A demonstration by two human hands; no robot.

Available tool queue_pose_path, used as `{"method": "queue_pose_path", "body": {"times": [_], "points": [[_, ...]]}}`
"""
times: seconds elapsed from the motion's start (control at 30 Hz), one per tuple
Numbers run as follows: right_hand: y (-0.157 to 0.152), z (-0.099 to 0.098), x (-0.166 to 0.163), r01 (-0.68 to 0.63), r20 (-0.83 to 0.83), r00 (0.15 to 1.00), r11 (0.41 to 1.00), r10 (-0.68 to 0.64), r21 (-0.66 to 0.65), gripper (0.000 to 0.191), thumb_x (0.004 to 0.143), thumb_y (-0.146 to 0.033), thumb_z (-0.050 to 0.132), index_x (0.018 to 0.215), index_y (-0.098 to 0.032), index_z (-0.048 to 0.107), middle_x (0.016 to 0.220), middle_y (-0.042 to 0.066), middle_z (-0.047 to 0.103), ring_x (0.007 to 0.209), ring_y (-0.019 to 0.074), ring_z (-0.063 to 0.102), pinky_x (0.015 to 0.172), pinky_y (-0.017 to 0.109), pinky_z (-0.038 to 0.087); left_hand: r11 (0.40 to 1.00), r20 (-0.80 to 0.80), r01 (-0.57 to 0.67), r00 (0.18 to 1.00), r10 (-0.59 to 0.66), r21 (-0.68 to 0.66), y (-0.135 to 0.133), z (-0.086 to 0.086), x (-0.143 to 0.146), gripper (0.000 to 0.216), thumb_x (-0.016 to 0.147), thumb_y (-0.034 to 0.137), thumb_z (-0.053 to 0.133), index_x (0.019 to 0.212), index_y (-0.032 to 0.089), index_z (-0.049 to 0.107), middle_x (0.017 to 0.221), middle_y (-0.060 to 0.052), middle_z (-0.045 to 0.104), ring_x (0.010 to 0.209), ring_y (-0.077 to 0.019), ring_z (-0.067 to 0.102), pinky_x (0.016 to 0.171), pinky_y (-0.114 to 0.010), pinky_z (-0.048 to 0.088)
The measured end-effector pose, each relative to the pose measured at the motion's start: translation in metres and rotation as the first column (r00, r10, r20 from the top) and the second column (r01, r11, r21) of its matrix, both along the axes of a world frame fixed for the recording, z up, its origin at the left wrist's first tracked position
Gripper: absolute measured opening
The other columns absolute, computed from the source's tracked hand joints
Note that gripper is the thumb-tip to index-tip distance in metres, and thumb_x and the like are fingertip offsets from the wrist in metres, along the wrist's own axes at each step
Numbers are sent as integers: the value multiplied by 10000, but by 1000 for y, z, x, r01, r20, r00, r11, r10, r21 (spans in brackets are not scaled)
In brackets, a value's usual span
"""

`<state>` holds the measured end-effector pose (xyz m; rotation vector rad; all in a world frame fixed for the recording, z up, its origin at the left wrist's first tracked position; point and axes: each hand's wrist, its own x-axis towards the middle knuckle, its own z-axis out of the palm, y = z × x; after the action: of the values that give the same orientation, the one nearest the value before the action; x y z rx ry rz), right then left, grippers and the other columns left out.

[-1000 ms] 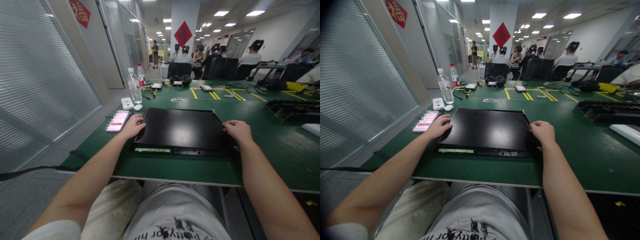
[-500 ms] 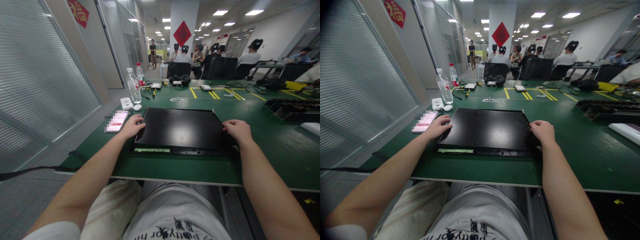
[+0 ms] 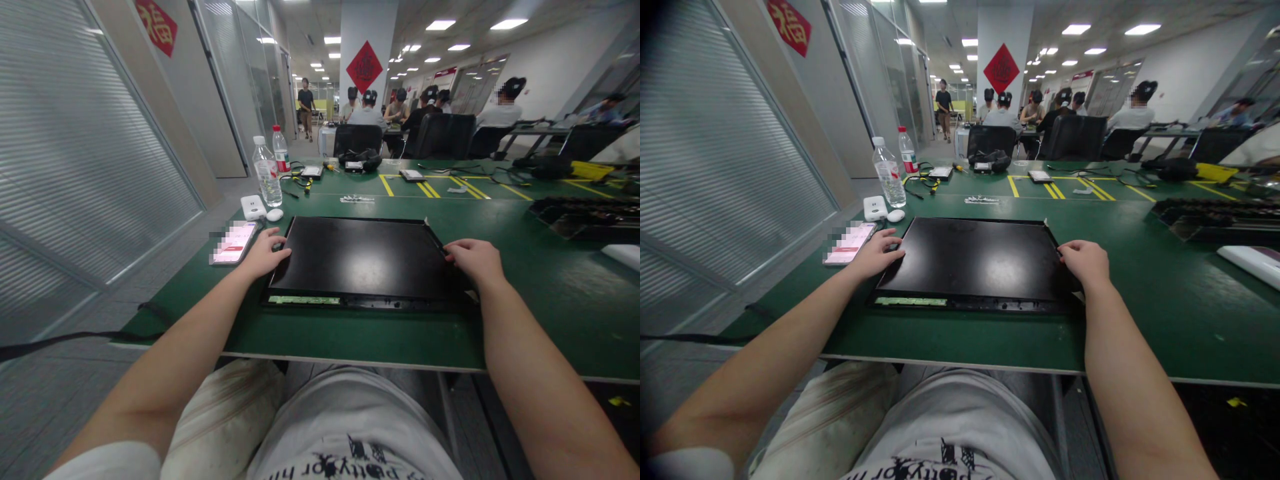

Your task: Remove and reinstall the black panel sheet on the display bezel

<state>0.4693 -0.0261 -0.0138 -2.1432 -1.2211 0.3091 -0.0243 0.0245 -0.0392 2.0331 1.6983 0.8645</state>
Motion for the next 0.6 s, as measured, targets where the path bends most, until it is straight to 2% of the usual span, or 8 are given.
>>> {"method": "queue_pose_path", "body": {"times": [0.2, 0.6], "points": [[0, -1, 2, 7, -30, 1000, 1000, -7, -11, 193, 792, -309, 631, 839, -232, 801, 753, 48, 762, 736, 240, 696, 785, 375, 541, 1000, -72, 25, 997, -25, 5, 2, -3, -2, 398, 764, 506, 732, 1019, 203, 775, 1480, -130, 524, 1466, -386, 469, 1295, -513, 294], [5, -10, 10, 4, -122, 993, 998, 3, 55, 179, 764, -306, 679, 838, -204, 807, 736, 61, 769, 647, 213, 674, 699, 357, 536, 999, -125, 35, 992, -35, -1, 2, -3, 1, 402, 800, 451, 691, 1062, 163, 790, 1477, -157, 536, 1441, -383, 497, 1292, -484, 304]]}}
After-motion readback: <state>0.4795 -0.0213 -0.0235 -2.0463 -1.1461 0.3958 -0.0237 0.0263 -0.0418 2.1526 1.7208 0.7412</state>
